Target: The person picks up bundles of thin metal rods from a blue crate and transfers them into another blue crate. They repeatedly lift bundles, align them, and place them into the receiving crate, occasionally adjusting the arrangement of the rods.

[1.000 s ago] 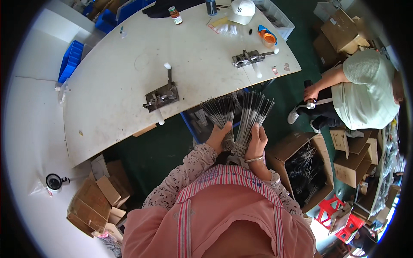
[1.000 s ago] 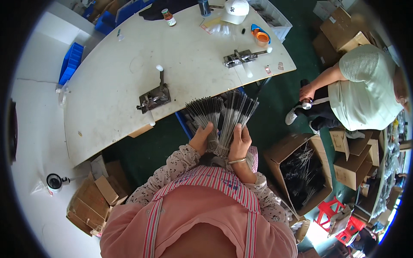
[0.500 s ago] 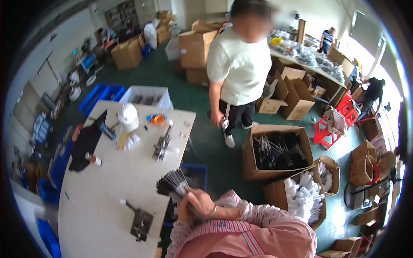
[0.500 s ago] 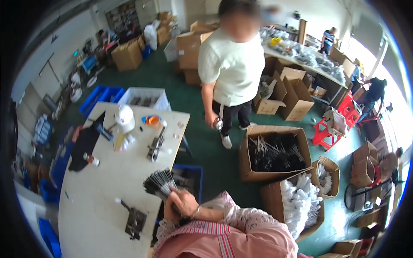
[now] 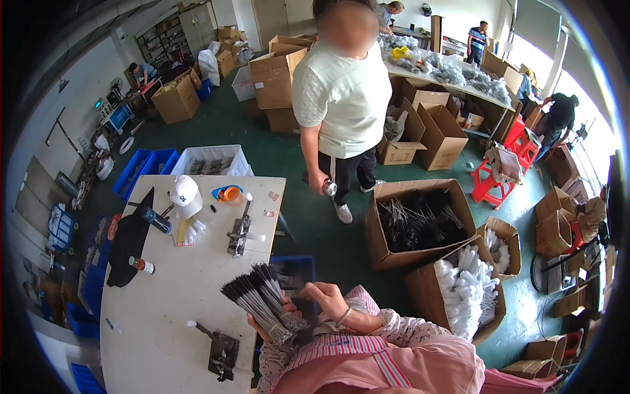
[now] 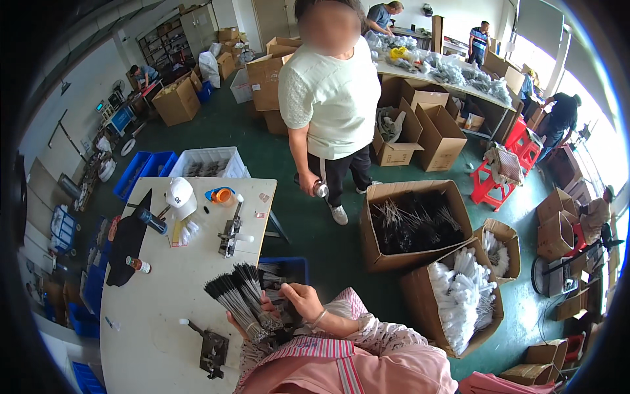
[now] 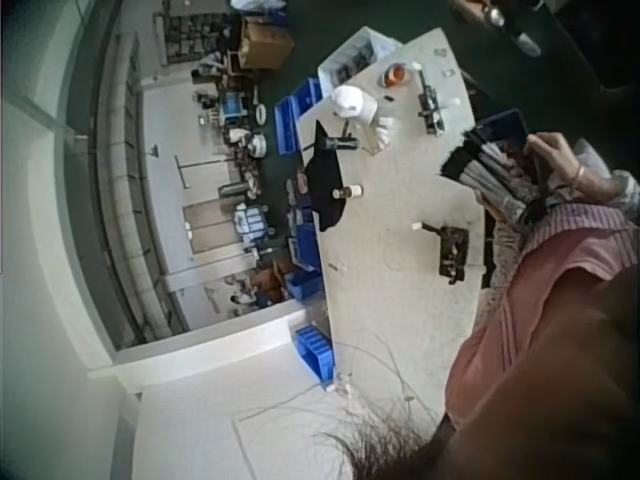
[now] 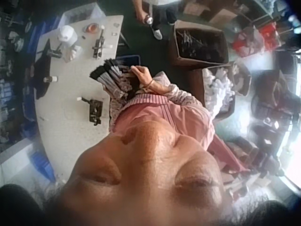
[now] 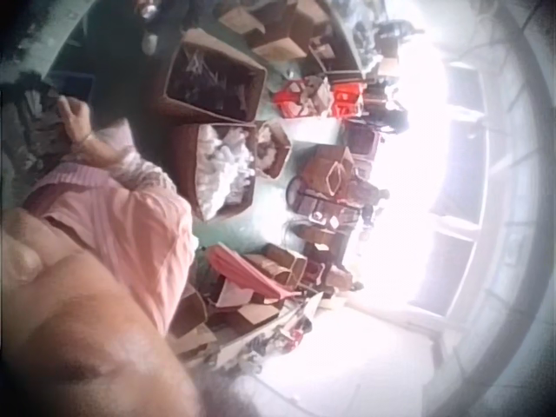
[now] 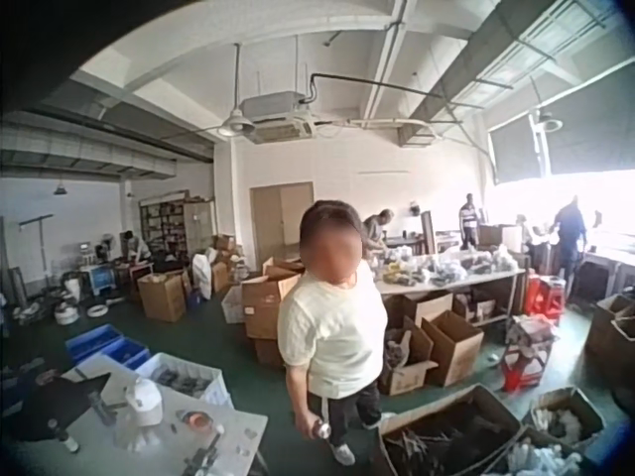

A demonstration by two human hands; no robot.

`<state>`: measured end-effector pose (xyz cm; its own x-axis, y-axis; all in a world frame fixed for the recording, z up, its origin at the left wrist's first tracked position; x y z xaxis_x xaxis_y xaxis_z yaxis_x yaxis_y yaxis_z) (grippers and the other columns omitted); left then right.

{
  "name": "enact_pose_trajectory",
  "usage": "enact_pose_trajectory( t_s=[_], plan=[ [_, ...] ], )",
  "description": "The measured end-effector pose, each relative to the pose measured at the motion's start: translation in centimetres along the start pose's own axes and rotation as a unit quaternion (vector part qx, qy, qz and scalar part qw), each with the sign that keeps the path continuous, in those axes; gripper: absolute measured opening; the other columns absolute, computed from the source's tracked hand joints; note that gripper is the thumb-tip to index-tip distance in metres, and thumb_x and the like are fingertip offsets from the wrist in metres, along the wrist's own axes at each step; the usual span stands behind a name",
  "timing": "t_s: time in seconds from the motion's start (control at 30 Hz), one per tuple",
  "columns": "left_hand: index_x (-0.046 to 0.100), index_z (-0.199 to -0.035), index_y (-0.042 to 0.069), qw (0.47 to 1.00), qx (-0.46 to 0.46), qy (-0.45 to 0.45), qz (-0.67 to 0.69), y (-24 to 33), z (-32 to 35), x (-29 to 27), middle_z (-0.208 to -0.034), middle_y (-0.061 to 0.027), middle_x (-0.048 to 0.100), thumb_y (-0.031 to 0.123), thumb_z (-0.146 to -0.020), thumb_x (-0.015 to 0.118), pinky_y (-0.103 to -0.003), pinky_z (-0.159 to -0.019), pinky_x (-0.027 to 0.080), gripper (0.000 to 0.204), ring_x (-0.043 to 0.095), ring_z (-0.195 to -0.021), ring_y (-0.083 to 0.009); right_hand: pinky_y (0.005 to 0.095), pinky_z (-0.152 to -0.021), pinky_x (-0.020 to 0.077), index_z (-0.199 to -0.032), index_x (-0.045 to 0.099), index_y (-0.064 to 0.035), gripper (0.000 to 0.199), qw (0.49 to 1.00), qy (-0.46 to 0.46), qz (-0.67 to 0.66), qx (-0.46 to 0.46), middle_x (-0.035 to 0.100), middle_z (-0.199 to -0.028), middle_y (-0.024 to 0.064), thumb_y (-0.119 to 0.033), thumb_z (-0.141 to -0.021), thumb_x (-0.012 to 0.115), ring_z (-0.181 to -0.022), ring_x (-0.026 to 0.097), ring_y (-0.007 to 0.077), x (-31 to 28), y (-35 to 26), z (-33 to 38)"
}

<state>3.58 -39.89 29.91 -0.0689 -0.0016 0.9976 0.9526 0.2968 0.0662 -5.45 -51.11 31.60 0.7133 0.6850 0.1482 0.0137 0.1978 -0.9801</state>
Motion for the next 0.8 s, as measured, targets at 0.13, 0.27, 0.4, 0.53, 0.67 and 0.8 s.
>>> enact_pose_trajectory(
  t_s=[0.13,0.27,0.4,0.53,0.67,0.8],
  plan=[
    [0.028,-0.135,-0.002,0.999,-0.007,-0.022,0.047,-1.2,-0.9,0.6,-0.113,-0.0097,0.043,0.065,-0.065,0.069,-0.042,-0.087,0.036,0.105,0.044,-0.098,-0.0208,0.0281,-0.073,0.0492,-0.091,0.067,0.0038,0.038,0.997,-0.036,-0.022,0.066,0.067,-0.082,0.0072,-0.030,-0.094,0.052,-0.076,0.060,0.0128,-0.7,1.1,-0.3],
    [0.025,-0.139,-0.001,0.998,-0.028,-0.035,0.038,-3.1,-2.8,1.0,-0.114,-0.0059,0.042,0.068,-0.062,0.069,-0.036,-0.086,0.034,0.112,0.043,-0.097,-0.0172,0.0280,-0.072,0.0495,-0.088,0.068,0.0029,0.037,0.995,-0.031,-0.039,0.084,0.067,-0.081,0.0068,-0.031,-0.093,0.053,-0.075,0.060,0.0132,-3.0,1.5,-1.8],
    [0.023,-0.141,0.001,0.993,-0.070,-0.092,0.025,-5.3,-5.2,2.2,-0.117,-0.0059,0.041,0.065,-0.063,0.070,-0.037,-0.089,0.033,0.112,0.043,-0.101,-0.0173,0.0279,-0.071,0.0496,-0.087,0.068,0.0019,0.036,0.991,-0.015,-0.077,0.108,0.067,-0.079,0.0066,-0.031,-0.093,0.054,-0.074,0.061,0.0131,-5.9,1.3,-3.4],
    [0.022,-0.141,0.002,0.987,-0.110,-0.099,0.056,-8.5,-7.2,3.0,-0.114,-0.0089,0.039,0.060,-0.063,0.074,-0.040,-0.086,0.034,0.110,0.042,-0.097,-0.0201,0.0268,-0.065,0.0485,-0.083,0.069,0.0003,0.037,0.986,0.016,-0.073,0.148,0.066,-0.075,0.0053,-0.032,-0.093,0.054,-0.068,0.060,0.0123,-9.6,2.7,-4.5],
    [0.026,-0.138,0.005,0.991,-0.104,-0.083,0.002,-9.5,-8.9,3.3,-0.107,-0.0076,0.044,0.061,-0.058,0.076,-0.039,-0.082,0.037,0.109,0.046,-0.092,-0.0203,0.0273,-0.060,0.0491,-0.075,0.066,-0.0052,0.031,0.976,-0.094,0.195,-0.038,0.063,-0.068,0.0020,-0.024,-0.094,0.050,-0.063,0.059,0.0102,-11.5,2.2,-7.1],
    [0.031,-0.132,0.007,0.999,-0.021,-0.016,0.025,-6.7,-9.5,-0.9,-0.099,-0.0038,0.052,0.052,-0.054,0.084,-0.034,-0.074,0.042,0.105,0.051,-0.085,-0.0161,0.0277,-0.058,0.0492,-0.085,0.065,-0.0056,0.022,0.986,-0.101,0.083,0.101,0.063,-0.072,0.0057,-0.024,-0.089,0.053,-0.062,0.059,0.0126,-14.9,7.4,-7.8]
  ],
)
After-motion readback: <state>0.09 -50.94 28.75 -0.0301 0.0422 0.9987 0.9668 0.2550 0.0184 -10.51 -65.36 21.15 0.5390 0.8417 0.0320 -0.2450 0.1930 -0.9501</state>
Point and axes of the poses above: each hand's wrist, its own z-axis away from the middle knuckle, its own x-axis out of the palm, y = z × x, the point moved 8 cm from there along -z, towards the middle knuckle
